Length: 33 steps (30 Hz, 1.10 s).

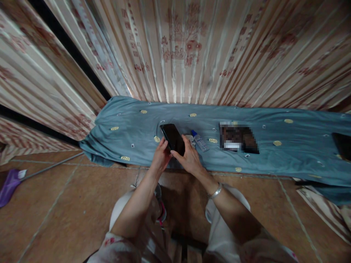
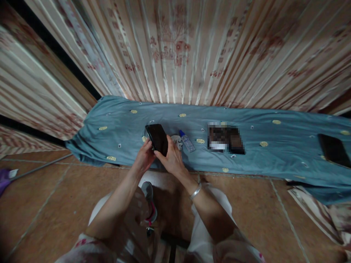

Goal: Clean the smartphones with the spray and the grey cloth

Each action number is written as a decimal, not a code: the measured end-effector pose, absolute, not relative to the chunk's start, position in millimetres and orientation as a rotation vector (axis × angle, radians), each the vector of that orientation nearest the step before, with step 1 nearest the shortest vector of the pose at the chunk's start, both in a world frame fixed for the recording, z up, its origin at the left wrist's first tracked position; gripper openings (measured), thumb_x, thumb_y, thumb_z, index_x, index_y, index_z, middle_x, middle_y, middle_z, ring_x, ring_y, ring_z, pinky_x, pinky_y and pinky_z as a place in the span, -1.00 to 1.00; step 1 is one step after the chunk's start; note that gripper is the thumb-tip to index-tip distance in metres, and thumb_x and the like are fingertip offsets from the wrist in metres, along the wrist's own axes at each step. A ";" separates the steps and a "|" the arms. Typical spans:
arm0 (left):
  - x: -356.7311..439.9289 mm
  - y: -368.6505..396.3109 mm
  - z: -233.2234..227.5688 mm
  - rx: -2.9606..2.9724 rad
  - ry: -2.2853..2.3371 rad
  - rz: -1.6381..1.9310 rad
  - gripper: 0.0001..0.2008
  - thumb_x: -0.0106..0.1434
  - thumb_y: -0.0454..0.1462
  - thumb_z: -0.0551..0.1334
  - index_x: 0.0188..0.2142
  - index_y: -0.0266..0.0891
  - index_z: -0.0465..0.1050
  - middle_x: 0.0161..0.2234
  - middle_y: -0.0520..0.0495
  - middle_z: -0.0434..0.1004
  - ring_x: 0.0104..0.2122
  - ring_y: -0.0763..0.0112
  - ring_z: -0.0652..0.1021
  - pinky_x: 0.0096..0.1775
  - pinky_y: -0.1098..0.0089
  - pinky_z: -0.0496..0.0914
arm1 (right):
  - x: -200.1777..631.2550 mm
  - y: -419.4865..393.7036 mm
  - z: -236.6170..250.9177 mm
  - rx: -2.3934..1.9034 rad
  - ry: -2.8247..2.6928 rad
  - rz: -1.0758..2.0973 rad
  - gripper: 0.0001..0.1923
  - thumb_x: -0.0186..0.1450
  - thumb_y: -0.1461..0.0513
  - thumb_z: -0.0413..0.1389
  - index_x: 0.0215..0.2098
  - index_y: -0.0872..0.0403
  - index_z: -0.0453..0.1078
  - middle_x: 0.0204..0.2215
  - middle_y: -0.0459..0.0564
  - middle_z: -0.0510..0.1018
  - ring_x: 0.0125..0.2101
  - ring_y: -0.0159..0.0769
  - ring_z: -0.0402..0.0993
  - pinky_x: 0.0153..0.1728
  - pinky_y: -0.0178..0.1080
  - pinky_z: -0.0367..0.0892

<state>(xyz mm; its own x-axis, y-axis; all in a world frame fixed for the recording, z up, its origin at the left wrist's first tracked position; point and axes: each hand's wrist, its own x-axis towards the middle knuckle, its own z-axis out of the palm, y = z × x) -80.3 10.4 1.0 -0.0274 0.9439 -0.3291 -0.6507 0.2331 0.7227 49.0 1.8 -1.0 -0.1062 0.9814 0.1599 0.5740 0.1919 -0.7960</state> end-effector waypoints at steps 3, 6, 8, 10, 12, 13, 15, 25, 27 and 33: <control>-77.8 10.9 -0.3 0.399 0.869 1.362 -0.55 0.10 -0.27 0.36 0.01 -0.16 0.42 -0.08 -0.03 0.60 -0.07 0.29 0.56 -0.02 0.32 0.42 | 47.6 0.9 -1.6 -1.462 -1.804 0.714 -0.17 0.25 0.05 0.15 0.35 0.22 -0.01 0.25 0.32 0.28 0.21 0.07 0.30 0.18 0.11 0.23; -75.4 10.6 -1.2 0.371 0.860 1.381 -0.55 0.09 -0.30 0.37 0.01 -0.17 0.42 -0.06 -0.06 0.60 -0.01 0.27 0.55 0.06 0.27 0.38 | 46.7 0.4 -4.2 -1.448 -1.855 0.661 -0.17 0.27 0.05 0.13 0.36 0.25 -0.04 0.26 0.36 0.27 0.22 0.07 0.28 0.18 0.10 0.24; -74.3 9.9 -1.4 0.364 0.858 1.387 -0.57 0.11 -0.32 0.36 0.00 -0.18 0.43 -0.08 -0.06 0.60 -0.01 0.29 0.55 0.09 0.27 0.37 | 46.3 0.2 -7.6 -1.437 -1.888 0.610 -0.18 0.30 0.04 0.11 0.37 0.24 -0.06 0.25 0.36 0.26 0.23 0.08 0.27 0.18 0.11 0.24; -73.5 9.1 -1.2 0.357 0.865 1.391 -0.62 0.13 -0.33 0.34 -0.04 -0.20 0.44 -0.12 -0.04 0.62 -0.04 0.32 0.56 0.09 0.29 0.36 | 45.7 -0.1 -11.5 -1.428 -1.921 0.558 -0.18 0.32 0.02 0.08 0.38 0.25 -0.09 0.25 0.39 0.27 0.23 0.11 0.26 0.17 0.13 0.25; -72.9 8.2 -0.4 0.345 0.877 1.391 -0.67 0.14 -0.35 0.32 -0.06 -0.21 0.45 -0.16 -0.03 0.63 -0.08 0.35 0.58 0.09 0.31 0.36 | 44.9 -0.5 -14.3 -1.420 -1.955 0.501 -0.18 0.35 0.00 0.05 0.38 0.28 -0.11 0.24 0.43 0.26 0.24 0.14 0.24 0.16 0.15 0.25; -72.5 7.7 0.1 0.337 0.883 1.390 -0.68 0.15 -0.36 0.32 -0.07 -0.21 0.45 -0.17 -0.02 0.63 -0.09 0.36 0.58 0.08 0.32 0.36 | 44.4 -0.7 -14.9 -1.418 -1.972 0.472 -0.18 0.36 0.00 0.03 0.38 0.30 -0.11 0.24 0.45 0.26 0.24 0.15 0.22 0.16 0.15 0.25; -71.9 6.7 1.1 0.331 0.885 1.387 -0.69 0.15 -0.36 0.31 -0.08 -0.21 0.45 -0.18 -0.01 0.63 -0.11 0.37 0.58 0.08 0.33 0.35 | 43.2 -1.3 -14.3 -1.421 -2.003 0.423 -0.19 0.38 -0.01 0.00 0.37 0.35 -0.10 0.24 0.50 0.25 0.26 0.17 0.19 0.17 0.16 0.23; -77.8 10.5 -1.1 0.320 0.872 1.387 -0.77 0.20 -0.39 0.27 -0.13 -0.19 0.46 -0.24 0.02 0.63 -0.19 0.43 0.59 -0.02 0.40 0.41 | 51.9 4.2 -9.3 -1.354 -1.891 0.555 -0.37 0.45 0.07 -0.14 0.38 0.22 -0.04 0.21 0.33 0.35 0.20 0.02 0.32 0.16 0.10 0.27; -82.3 14.0 0.2 0.285 0.876 1.394 -0.81 0.23 -0.41 0.23 -0.16 -0.19 0.46 -0.26 0.02 0.63 -0.21 0.43 0.60 -0.03 0.39 0.42 | 59.2 10.2 -11.0 -1.341 -1.755 0.720 -0.42 0.44 0.10 -0.14 0.36 0.15 0.04 0.16 0.25 0.44 0.16 -0.07 0.39 0.17 0.04 0.28; -96.1 23.0 1.1 0.206 0.873 1.441 -0.85 0.30 -0.41 0.17 -0.18 -0.24 0.47 -0.33 0.01 0.62 -0.28 0.46 0.61 -0.08 0.43 0.45 | 74.5 21.0 -8.7 -1.310 -1.205 1.524 -0.74 0.33 0.09 0.11 -0.12 0.07 0.48 -0.23 0.05 0.64 -0.22 -0.18 0.61 -0.14 -0.11 0.53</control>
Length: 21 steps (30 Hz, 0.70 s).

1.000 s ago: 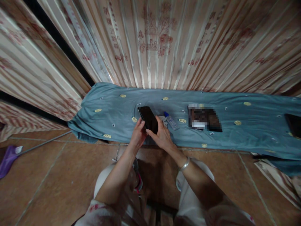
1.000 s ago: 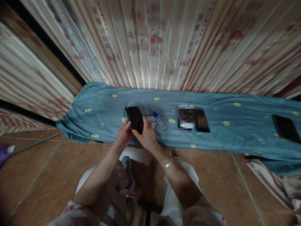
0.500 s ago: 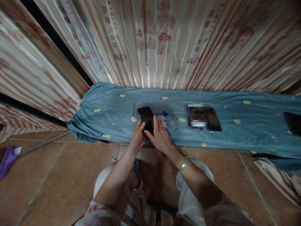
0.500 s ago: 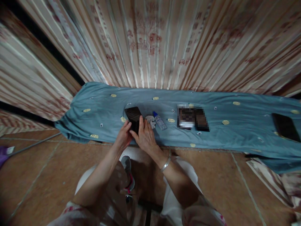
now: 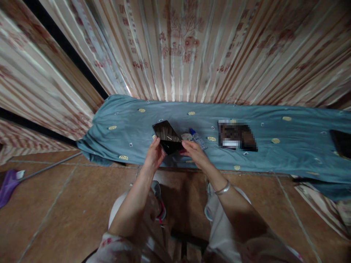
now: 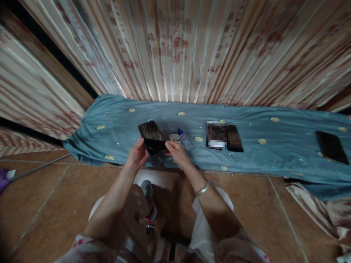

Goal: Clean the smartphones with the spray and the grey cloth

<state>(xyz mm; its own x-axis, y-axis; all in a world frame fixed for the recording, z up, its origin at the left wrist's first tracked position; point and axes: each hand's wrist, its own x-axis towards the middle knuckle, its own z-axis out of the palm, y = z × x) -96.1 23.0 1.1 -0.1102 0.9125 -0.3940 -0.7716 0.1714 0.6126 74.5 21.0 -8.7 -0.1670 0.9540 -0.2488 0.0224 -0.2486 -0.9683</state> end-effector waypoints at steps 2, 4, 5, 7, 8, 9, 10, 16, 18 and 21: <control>-98.1 24.6 1.0 0.189 0.866 1.425 -0.83 0.32 -0.35 0.19 -0.11 -0.29 0.48 -0.29 -0.06 0.63 -0.23 0.39 0.62 -0.05 0.39 0.45 | 76.3 19.2 -4.6 -1.228 -1.059 1.714 -0.82 0.32 0.12 0.16 -0.26 0.07 0.47 -0.39 -0.02 0.63 -0.36 -0.28 0.62 -0.25 -0.21 0.55; -97.9 25.2 2.1 0.158 0.869 1.396 -0.76 0.35 -0.28 0.15 -0.06 -0.35 0.48 -0.26 -0.12 0.64 -0.17 0.33 0.62 -0.02 0.36 0.45 | 77.1 16.3 -0.2 -1.175 -0.982 1.804 -0.87 0.30 0.18 0.20 -0.33 0.08 0.44 -0.48 -0.06 0.60 -0.42 -0.34 0.61 -0.32 -0.32 0.54; -97.3 25.0 3.3 0.146 0.874 1.382 -0.72 0.38 -0.25 0.12 -0.04 -0.37 0.48 -0.26 -0.14 0.64 -0.16 0.31 0.62 -0.01 0.36 0.45 | 77.2 15.1 1.7 -1.160 -0.962 1.825 -0.88 0.29 0.20 0.21 -0.35 0.09 0.44 -0.49 -0.07 0.60 -0.43 -0.37 0.61 -0.35 -0.36 0.53; -95.3 23.8 6.2 0.145 0.880 1.358 -0.67 0.41 -0.24 0.06 -0.01 -0.41 0.47 -0.26 -0.17 0.65 -0.15 0.29 0.63 0.01 0.35 0.45 | 77.0 13.4 4.2 -1.142 -0.943 1.838 -0.88 0.28 0.21 0.23 -0.36 0.10 0.44 -0.50 -0.08 0.59 -0.46 -0.40 0.61 -0.39 -0.41 0.51; -94.3 22.9 7.7 0.155 0.877 1.350 -0.65 0.42 -0.23 0.04 0.01 -0.42 0.46 -0.25 -0.18 0.65 -0.14 0.28 0.63 0.01 0.34 0.45 | 76.7 13.1 4.7 -1.138 -0.940 1.833 -0.87 0.27 0.21 0.25 -0.37 0.11 0.44 -0.50 -0.09 0.59 -0.47 -0.41 0.60 -0.40 -0.42 0.50; -93.3 21.9 9.1 0.169 0.874 1.346 -0.64 0.42 -0.23 0.03 0.03 -0.42 0.44 -0.23 -0.18 0.65 -0.13 0.27 0.62 0.02 0.33 0.45 | 76.3 13.0 4.6 -1.133 -0.939 1.825 -0.86 0.26 0.20 0.26 -0.37 0.11 0.44 -0.51 -0.10 0.58 -0.48 -0.42 0.60 -0.41 -0.43 0.50; -92.4 20.9 10.2 0.181 0.872 1.343 -0.63 0.42 -0.23 0.02 0.05 -0.42 0.43 -0.21 -0.19 0.65 -0.12 0.27 0.62 0.02 0.32 0.45 | 75.9 13.0 4.0 -1.128 -0.939 1.817 -0.85 0.25 0.19 0.27 -0.37 0.11 0.44 -0.51 -0.11 0.57 -0.49 -0.42 0.60 -0.42 -0.44 0.50; -90.8 17.9 9.7 0.204 0.874 1.347 -0.62 0.44 -0.25 -0.02 0.08 -0.42 0.41 -0.14 -0.21 0.65 -0.04 0.25 0.59 0.06 0.28 0.44 | 74.4 13.2 -3.4 -1.116 -0.993 1.775 -0.76 0.18 0.11 0.32 -0.39 0.10 0.44 -0.51 -0.13 0.56 -0.48 -0.40 0.61 -0.42 -0.41 0.51; -91.5 17.9 8.0 0.225 0.869 1.353 -0.64 0.41 -0.23 0.04 0.05 -0.41 0.43 -0.15 -0.21 0.65 -0.01 0.21 0.58 0.07 0.25 0.44 | 73.6 13.3 -5.7 -1.119 -1.016 1.754 -0.72 0.15 0.06 0.33 -0.39 0.09 0.44 -0.51 -0.13 0.56 -0.47 -0.37 0.61 -0.41 -0.39 0.52; -92.7 17.4 6.5 0.258 0.861 1.357 -0.66 0.36 -0.20 0.13 0.01 -0.35 0.47 -0.17 -0.19 0.65 0.01 0.15 0.57 0.08 0.21 0.43 | 71.6 13.0 -8.4 -1.126 -1.016 1.727 -0.64 0.07 -0.02 0.36 -0.40 0.07 0.45 -0.51 -0.13 0.56 -0.48 -0.34 0.61 -0.41 -0.34 0.54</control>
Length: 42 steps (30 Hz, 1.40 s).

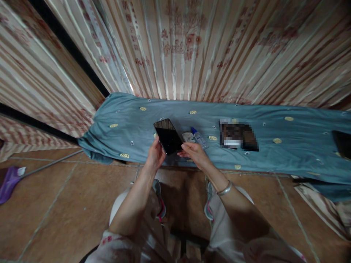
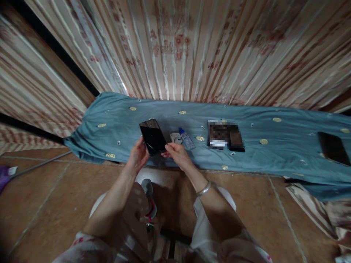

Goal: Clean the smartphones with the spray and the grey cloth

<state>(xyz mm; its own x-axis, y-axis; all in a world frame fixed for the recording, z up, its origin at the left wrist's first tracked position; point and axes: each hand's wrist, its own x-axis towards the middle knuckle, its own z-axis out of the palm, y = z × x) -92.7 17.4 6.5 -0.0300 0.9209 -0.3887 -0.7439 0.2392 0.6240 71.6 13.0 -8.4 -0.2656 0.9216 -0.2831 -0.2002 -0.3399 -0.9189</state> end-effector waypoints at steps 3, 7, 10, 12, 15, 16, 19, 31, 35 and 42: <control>-93.2 16.3 6.9 0.250 0.871 1.368 -0.70 0.35 -0.21 0.14 -0.06 -0.34 0.50 -0.21 -0.17 0.66 0.03 0.14 0.55 0.11 0.21 0.41 | 69.7 12.0 -9.6 -1.123 -1.016 1.715 -0.54 -0.04 -0.09 0.38 -0.40 0.07 0.45 -0.50 -0.14 0.57 -0.48 -0.31 0.61 -0.41 -0.30 0.55; -92.1 15.3 10.1 0.241 0.877 1.372 -0.72 0.35 -0.23 0.11 -0.11 -0.34 0.51 -0.23 -0.17 0.66 0.04 0.16 0.55 0.13 0.22 0.39 | 68.9 10.3 -8.9 -1.111 -1.026 1.705 -0.50 -0.07 -0.12 0.39 -0.39 0.06 0.46 -0.51 -0.15 0.57 -0.49 -0.34 0.60 -0.41 -0.31 0.55; -90.2 14.8 14.1 0.222 0.885 1.364 -0.70 0.37 -0.25 0.06 -0.07 -0.34 0.50 -0.25 -0.15 0.67 0.01 0.19 0.57 0.12 0.22 0.39 | 69.3 10.0 -7.9 -1.100 -1.017 1.706 -0.51 -0.07 -0.10 0.39 -0.39 0.07 0.46 -0.52 -0.15 0.56 -0.50 -0.36 0.59 -0.43 -0.34 0.53; -89.1 14.2 16.8 0.217 0.890 1.365 -0.69 0.38 -0.28 0.03 -0.06 -0.34 0.48 -0.27 -0.12 0.66 -0.01 0.23 0.58 0.11 0.24 0.40 | 69.5 10.2 -7.8 -1.100 -1.027 1.705 -0.53 -0.04 -0.09 0.38 -0.40 0.08 0.45 -0.53 -0.15 0.55 -0.50 -0.36 0.59 -0.44 -0.35 0.53; -88.9 13.2 19.2 0.240 0.888 1.387 -0.73 0.35 -0.30 0.06 -0.07 -0.31 0.48 -0.27 -0.09 0.64 -0.05 0.29 0.58 0.08 0.29 0.41 | 69.7 10.8 -8.7 -1.126 -1.048 1.695 -0.56 0.00 -0.06 0.37 -0.42 0.08 0.42 -0.55 -0.15 0.53 -0.51 -0.35 0.59 -0.44 -0.34 0.52; -89.2 12.9 19.4 0.260 0.886 1.391 -0.75 0.32 -0.31 0.10 -0.09 -0.29 0.49 -0.26 -0.07 0.64 -0.06 0.31 0.58 0.06 0.31 0.41 | 69.9 11.0 -9.2 -1.134 -1.048 1.691 -0.57 0.01 -0.06 0.37 -0.42 0.08 0.42 -0.55 -0.15 0.53 -0.51 -0.35 0.59 -0.44 -0.33 0.52; -91.4 11.7 19.6 0.351 0.864 1.381 -0.76 0.19 -0.35 0.20 -0.13 -0.21 0.49 -0.24 -0.01 0.62 -0.11 0.36 0.58 0.00 0.37 0.41 | 71.7 12.5 -10.5 -1.142 -1.015 1.690 -0.57 -0.01 -0.04 0.38 -0.41 0.08 0.42 -0.53 -0.16 0.54 -0.50 -0.35 0.59 -0.43 -0.33 0.52; -97.3 6.4 16.9 0.533 0.838 1.256 -0.44 -0.17 -0.50 0.18 -0.13 -0.10 0.43 -0.38 0.13 0.49 -0.43 0.51 0.47 -0.35 0.48 0.34 | 79.2 15.6 -10.0 -1.117 -1.040 1.670 -0.60 0.03 -0.04 0.36 -0.35 0.07 0.48 -0.53 -0.13 0.57 -0.51 -0.36 0.56 -0.42 -0.32 0.52; -95.4 6.2 16.4 0.554 0.834 1.263 -0.43 -0.20 -0.51 0.21 -0.13 -0.08 0.43 -0.45 0.17 0.44 -0.50 0.54 0.41 -0.44 0.51 0.27 | 78.6 16.1 -11.1 -1.125 -1.038 1.656 -0.55 -0.04 -0.07 0.37 -0.36 0.06 0.48 -0.53 -0.14 0.57 -0.52 -0.36 0.55 -0.43 -0.31 0.51; -93.9 4.4 19.3 0.583 0.833 1.284 -0.41 -0.18 -0.52 0.22 -0.10 -0.10 0.43 -0.49 0.18 0.40 -0.51 0.56 0.39 -0.35 0.47 0.29 | 77.3 16.9 -15.5 -1.156 -1.096 1.575 -0.54 -0.02 -0.10 0.33 -0.36 0.06 0.48 -0.55 -0.13 0.57 -0.50 -0.28 0.56 -0.44 -0.24 0.50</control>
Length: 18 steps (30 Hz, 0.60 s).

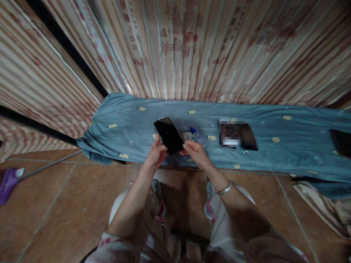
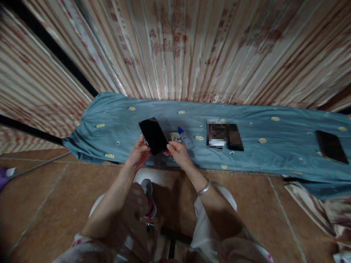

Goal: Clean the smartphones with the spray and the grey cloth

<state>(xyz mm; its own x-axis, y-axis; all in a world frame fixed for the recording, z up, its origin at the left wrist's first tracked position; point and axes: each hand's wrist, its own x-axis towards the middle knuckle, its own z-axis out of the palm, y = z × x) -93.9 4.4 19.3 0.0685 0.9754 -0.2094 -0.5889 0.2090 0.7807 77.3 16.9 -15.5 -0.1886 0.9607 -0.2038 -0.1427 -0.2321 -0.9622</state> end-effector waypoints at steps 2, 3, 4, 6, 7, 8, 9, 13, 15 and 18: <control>-94.4 4.4 19.1 0.577 0.826 1.289 -0.43 -0.18 -0.53 0.21 -0.13 -0.10 0.44 -0.52 0.20 0.36 -0.54 0.57 0.36 -0.36 0.48 0.27 | 77.3 16.2 -14.3 -1.155 -1.109 1.582 -0.55 0.01 -0.11 0.31 -0.33 0.05 0.49 -0.54 -0.12 0.58 -0.49 -0.28 0.56 -0.41 -0.23 0.50; -94.5 4.5 19.0 0.573 0.823 1.291 -0.43 -0.19 -0.54 0.20 -0.14 -0.10 0.44 -0.53 0.20 0.35 -0.54 0.57 0.35 -0.36 0.48 0.27 | 77.4 15.7 -13.4 -1.150 -1.120 1.588 -0.56 0.02 -0.10 0.31 -0.32 0.04 0.49 -0.52 -0.12 0.59 -0.47 -0.28 0.56 -0.39 -0.23 0.50; -94.5 4.6 18.9 0.572 0.821 1.293 -0.42 -0.20 -0.54 0.19 -0.14 -0.10 0.44 -0.53 0.20 0.36 -0.54 0.56 0.36 -0.36 0.47 0.26 | 77.3 15.1 -12.4 -1.143 -1.136 1.593 -0.57 0.02 -0.08 0.31 -0.31 0.04 0.49 -0.50 -0.11 0.60 -0.46 -0.29 0.56 -0.36 -0.23 0.49; -94.0 4.7 18.9 0.578 0.821 1.300 -0.37 -0.21 -0.55 0.18 -0.10 -0.10 0.44 -0.48 0.18 0.42 -0.50 0.54 0.38 -0.34 0.46 0.26 | 76.9 14.0 -11.1 -1.128 -1.170 1.592 -0.58 0.00 -0.01 0.34 -0.27 0.05 0.49 -0.43 -0.11 0.62 -0.42 -0.31 0.56 -0.32 -0.24 0.48; -93.6 4.7 18.8 0.584 0.822 1.303 -0.34 -0.22 -0.55 0.18 -0.07 -0.09 0.44 -0.46 0.16 0.45 -0.48 0.53 0.40 -0.33 0.46 0.27 | 76.6 13.5 -11.0 -1.123 -1.184 1.586 -0.58 -0.02 0.03 0.36 -0.25 0.05 0.49 -0.40 -0.11 0.63 -0.40 -0.32 0.56 -0.29 -0.24 0.47; -93.1 4.8 18.7 0.590 0.822 1.306 -0.31 -0.22 -0.55 0.17 -0.05 -0.09 0.43 -0.44 0.16 0.46 -0.48 0.53 0.40 -0.34 0.46 0.26 | 76.1 13.2 -11.3 -1.121 -1.193 1.576 -0.57 -0.03 0.07 0.36 -0.23 0.06 0.49 -0.38 -0.11 0.63 -0.38 -0.33 0.56 -0.27 -0.25 0.46; -92.6 4.9 18.5 0.597 0.823 1.309 -0.29 -0.23 -0.55 0.17 -0.03 -0.08 0.43 -0.44 0.16 0.47 -0.48 0.53 0.40 -0.35 0.47 0.26 | 75.6 12.9 -11.8 -1.123 -1.197 1.563 -0.57 -0.04 0.10 0.37 -0.22 0.06 0.49 -0.36 -0.11 0.64 -0.37 -0.33 0.56 -0.25 -0.24 0.45; -92.1 5.3 15.9 0.604 0.839 1.311 -0.30 -0.23 -0.56 0.18 -0.05 -0.07 0.41 -0.47 0.18 0.46 -0.52 0.54 0.38 -0.40 0.49 0.22 | 73.4 12.8 -15.8 -1.153 -1.204 1.521 -0.59 -0.03 0.14 0.33 -0.21 0.07 0.48 -0.35 -0.10 0.64 -0.33 -0.33 0.56 -0.20 -0.23 0.44; -92.2 5.6 13.6 0.596 0.850 1.314 -0.30 -0.23 -0.57 0.19 -0.04 -0.07 0.40 -0.45 0.18 0.48 -0.51 0.54 0.39 -0.39 0.49 0.22 | 72.5 12.9 -17.8 -1.165 -1.198 1.513 -0.61 -0.03 0.16 0.32 -0.22 0.07 0.47 -0.34 -0.10 0.64 -0.32 -0.32 0.56 -0.19 -0.23 0.44; -90.8 6.0 9.9 0.604 0.854 1.321 -0.23 -0.24 -0.57 0.19 0.02 -0.08 0.38 -0.44 0.19 0.49 -0.49 0.54 0.42 -0.36 0.50 0.25 | 71.6 12.9 -20.8 -1.193 -1.196 1.492 -0.62 -0.03 0.17 0.31 -0.23 0.06 0.47 -0.38 -0.12 0.63 -0.35 -0.32 0.56 -0.21 -0.23 0.45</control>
